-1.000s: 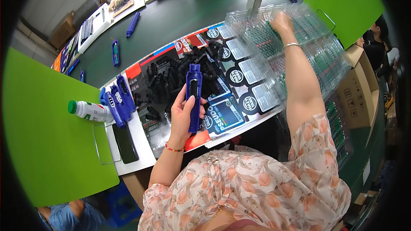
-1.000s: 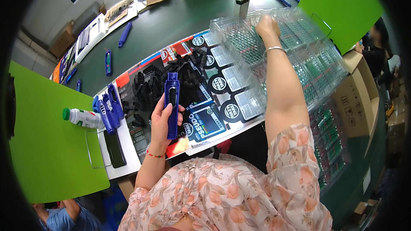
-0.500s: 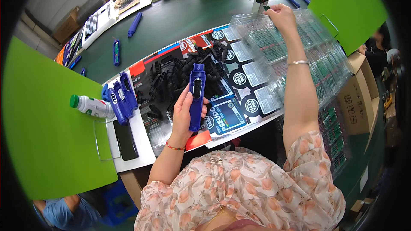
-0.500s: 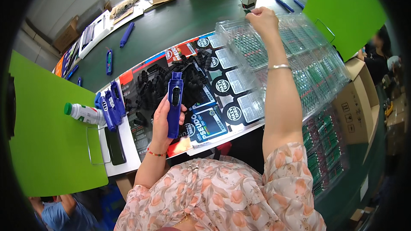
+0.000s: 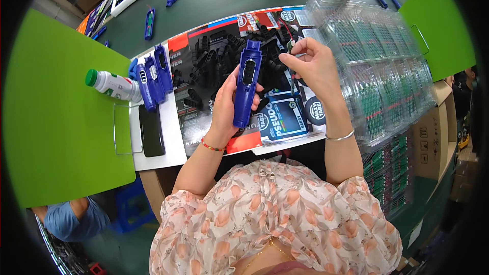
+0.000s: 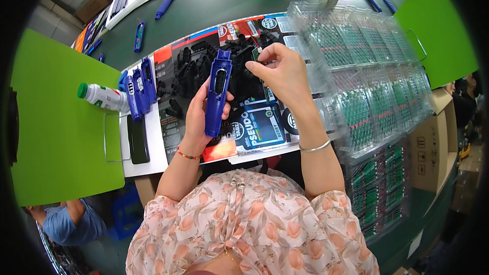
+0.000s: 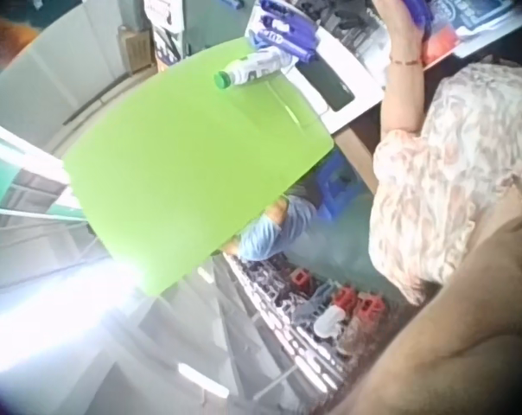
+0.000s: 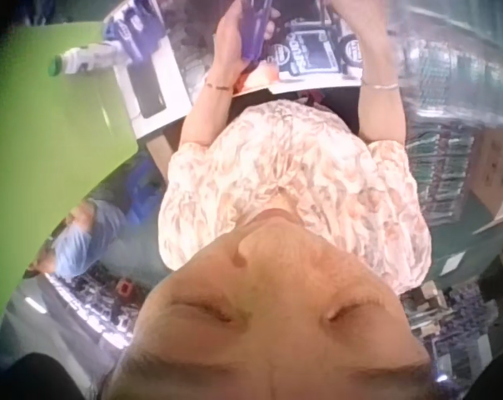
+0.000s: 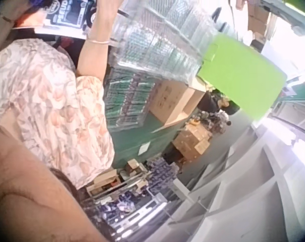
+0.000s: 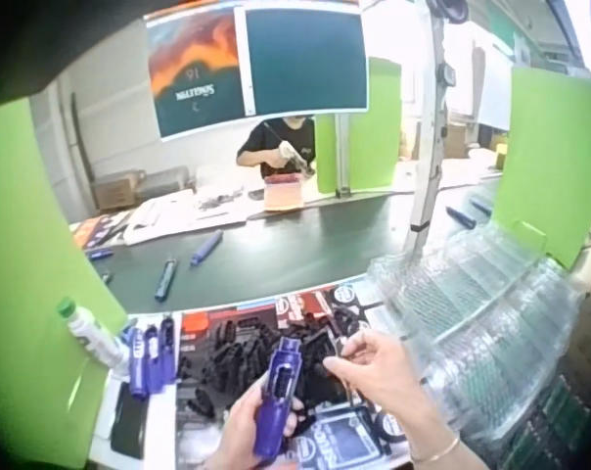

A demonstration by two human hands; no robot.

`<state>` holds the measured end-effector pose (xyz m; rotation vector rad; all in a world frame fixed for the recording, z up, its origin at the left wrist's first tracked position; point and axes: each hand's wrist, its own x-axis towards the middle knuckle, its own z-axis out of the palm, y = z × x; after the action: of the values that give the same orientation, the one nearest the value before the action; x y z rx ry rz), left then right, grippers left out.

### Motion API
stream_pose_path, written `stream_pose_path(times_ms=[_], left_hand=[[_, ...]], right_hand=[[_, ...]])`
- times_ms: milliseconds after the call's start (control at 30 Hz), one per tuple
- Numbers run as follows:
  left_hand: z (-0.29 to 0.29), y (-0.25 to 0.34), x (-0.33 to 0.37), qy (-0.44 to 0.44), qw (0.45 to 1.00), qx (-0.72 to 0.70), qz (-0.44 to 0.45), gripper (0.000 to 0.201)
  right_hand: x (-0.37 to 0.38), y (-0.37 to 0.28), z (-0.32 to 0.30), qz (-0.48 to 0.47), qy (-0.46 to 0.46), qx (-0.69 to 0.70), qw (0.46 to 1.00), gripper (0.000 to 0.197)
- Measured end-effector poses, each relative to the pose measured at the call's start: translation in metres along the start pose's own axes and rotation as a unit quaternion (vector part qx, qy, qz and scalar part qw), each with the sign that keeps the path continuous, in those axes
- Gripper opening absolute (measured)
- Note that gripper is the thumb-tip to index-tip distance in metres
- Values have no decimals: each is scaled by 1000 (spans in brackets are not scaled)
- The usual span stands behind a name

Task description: The person is assembling electronic components by inserting small green parts into blue plastic housings.

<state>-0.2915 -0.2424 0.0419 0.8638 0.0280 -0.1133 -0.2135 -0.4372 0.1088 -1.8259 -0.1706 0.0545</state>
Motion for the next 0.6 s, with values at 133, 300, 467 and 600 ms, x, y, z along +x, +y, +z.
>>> stream_pose_path(times_ms=[133,300,467,600], left_hand=[[-3,-1,0,6,1000,-1,1,51],[-2,-3,0,-8,1000,-8,-4,50],[0,-3,-2,-15,1000,5,-6,52],[-1,-2,-1,-18,1000,14,-6,52]], right_hand=[[-14,-10,5,2,33,170,985,30],[-27,-13,10,-70,14,186,980,43],[-36,1,35,-58,-7,196,979,30],[-40,8,45,-43,-28,207,977,28]])
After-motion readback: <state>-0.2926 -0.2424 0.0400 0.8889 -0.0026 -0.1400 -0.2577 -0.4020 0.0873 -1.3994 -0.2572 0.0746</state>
